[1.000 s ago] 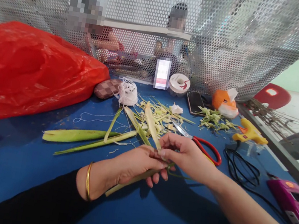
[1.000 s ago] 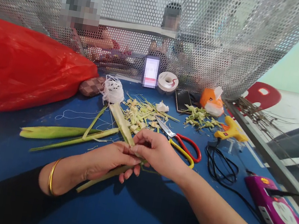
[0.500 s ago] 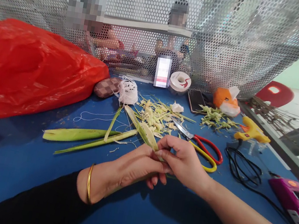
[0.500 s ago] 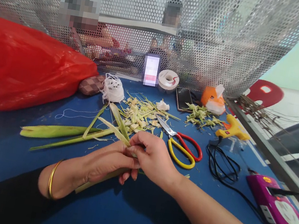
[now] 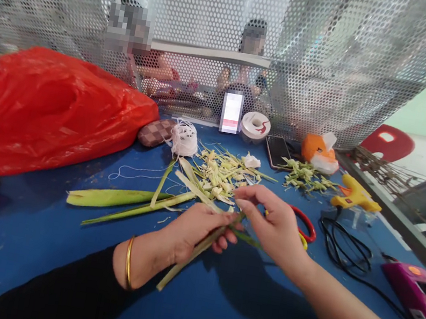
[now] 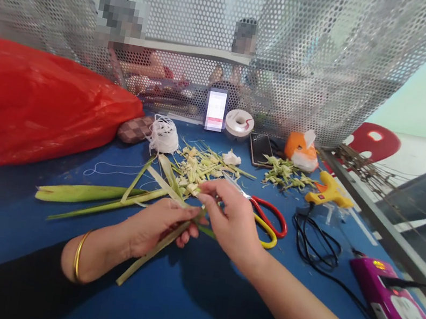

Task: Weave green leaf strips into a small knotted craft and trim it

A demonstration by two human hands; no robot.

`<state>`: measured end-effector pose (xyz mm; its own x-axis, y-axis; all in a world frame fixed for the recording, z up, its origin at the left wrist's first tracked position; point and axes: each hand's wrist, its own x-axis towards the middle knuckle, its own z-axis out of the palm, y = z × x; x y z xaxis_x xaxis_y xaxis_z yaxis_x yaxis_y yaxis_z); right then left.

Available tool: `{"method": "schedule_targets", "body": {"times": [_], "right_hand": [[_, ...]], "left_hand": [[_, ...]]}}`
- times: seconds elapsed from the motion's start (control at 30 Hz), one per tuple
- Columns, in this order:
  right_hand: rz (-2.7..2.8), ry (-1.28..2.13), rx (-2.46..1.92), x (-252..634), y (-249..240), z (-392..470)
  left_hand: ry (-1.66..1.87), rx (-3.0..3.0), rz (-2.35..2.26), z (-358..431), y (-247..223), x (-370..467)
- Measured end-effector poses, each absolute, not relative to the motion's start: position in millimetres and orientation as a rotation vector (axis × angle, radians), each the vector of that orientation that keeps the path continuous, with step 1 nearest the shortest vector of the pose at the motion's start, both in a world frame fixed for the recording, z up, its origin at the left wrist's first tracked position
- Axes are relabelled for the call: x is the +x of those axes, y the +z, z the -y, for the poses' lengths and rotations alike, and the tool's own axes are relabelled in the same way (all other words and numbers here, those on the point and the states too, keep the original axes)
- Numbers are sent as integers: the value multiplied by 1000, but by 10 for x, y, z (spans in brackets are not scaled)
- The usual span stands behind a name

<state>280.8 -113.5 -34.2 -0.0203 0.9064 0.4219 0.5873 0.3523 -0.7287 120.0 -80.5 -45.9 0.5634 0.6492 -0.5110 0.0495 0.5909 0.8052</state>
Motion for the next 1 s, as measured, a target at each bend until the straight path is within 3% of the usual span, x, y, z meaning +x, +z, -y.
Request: {"method": "schedule_targets", "body": {"times": [0.13, 0.37, 0.63, 0.83, 1.0], "right_hand": [[1838, 141, -1431, 2883, -295, 1093], [1928, 858, -1365, 2899, -349, 1024], [2054, 732, -1454, 2913, -314, 1065], [1998, 211, -1405, 2924, -261, 1109], [2009, 711, -1227, 2765, -263, 1183]], "left_hand": [[588, 737, -947, 702, -375, 1147], [709, 716, -880, 641, -389, 1129], [857, 781, -978, 685, -420, 1201], [458, 1022, -863, 779, -398, 1148], [-16, 1229, -748, 994, -560, 1213]]}}
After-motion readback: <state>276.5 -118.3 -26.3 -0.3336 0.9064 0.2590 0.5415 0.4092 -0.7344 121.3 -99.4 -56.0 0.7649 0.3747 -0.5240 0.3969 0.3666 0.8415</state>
